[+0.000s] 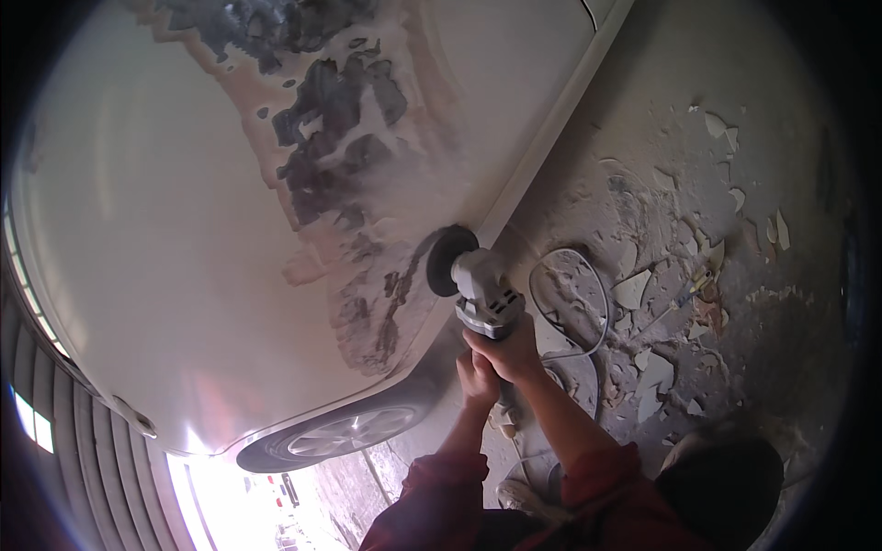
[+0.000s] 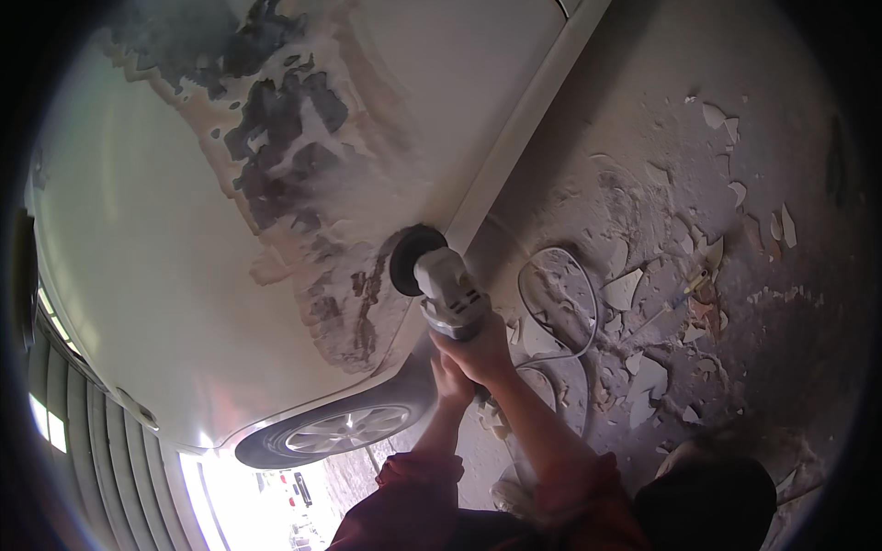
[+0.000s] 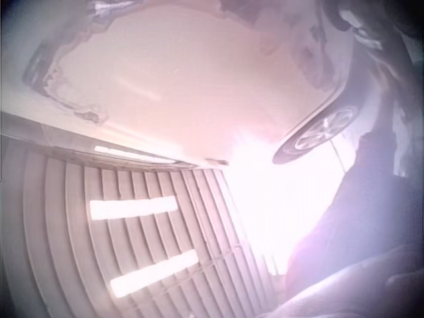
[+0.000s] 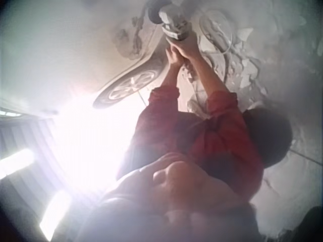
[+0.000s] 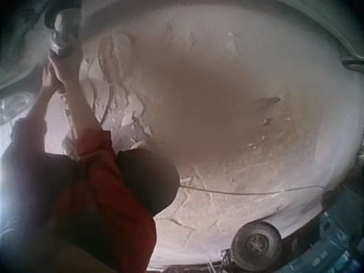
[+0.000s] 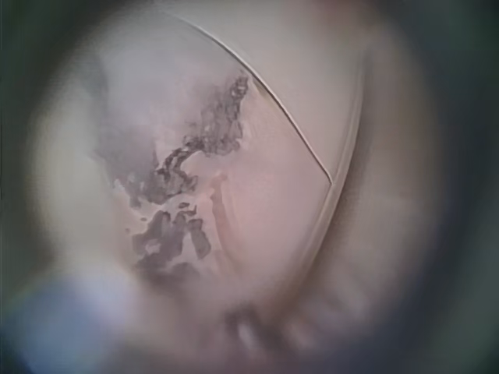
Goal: The person uses an angle grinder to remove paint and rust from the side panel and wheel arch of a white car. They move along the vehicle, grinding different sections and generating sparks, then walk through the garage and place the tool on a workbench.
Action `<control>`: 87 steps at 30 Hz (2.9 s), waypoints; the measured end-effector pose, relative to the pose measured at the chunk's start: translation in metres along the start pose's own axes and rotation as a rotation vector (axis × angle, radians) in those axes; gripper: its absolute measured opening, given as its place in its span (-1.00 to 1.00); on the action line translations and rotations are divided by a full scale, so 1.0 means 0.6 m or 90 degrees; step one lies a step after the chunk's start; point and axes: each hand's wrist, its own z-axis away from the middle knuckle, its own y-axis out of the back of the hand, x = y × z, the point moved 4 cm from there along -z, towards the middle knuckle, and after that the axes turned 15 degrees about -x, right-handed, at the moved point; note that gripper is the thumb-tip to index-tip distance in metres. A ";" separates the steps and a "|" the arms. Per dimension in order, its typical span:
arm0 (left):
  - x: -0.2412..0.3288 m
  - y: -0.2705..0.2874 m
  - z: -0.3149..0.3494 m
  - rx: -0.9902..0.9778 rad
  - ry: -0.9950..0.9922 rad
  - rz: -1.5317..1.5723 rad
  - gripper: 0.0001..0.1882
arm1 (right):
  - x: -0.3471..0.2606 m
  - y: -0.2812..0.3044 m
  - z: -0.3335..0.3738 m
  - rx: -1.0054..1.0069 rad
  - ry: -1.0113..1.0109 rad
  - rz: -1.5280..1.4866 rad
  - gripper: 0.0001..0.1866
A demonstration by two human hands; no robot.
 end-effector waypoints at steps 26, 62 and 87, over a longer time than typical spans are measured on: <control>-0.018 0.023 0.059 0.058 0.081 -0.018 -0.30 | 0.038 -0.033 0.035 -0.050 -0.096 0.034 -0.69; -0.077 0.024 0.153 0.176 0.085 -0.148 -0.35 | 0.103 -0.085 0.078 -0.143 -0.149 0.094 -0.51; -0.110 0.041 0.148 0.141 0.037 -0.063 -0.43 | 0.081 -0.110 0.076 -0.120 -0.107 0.129 -0.51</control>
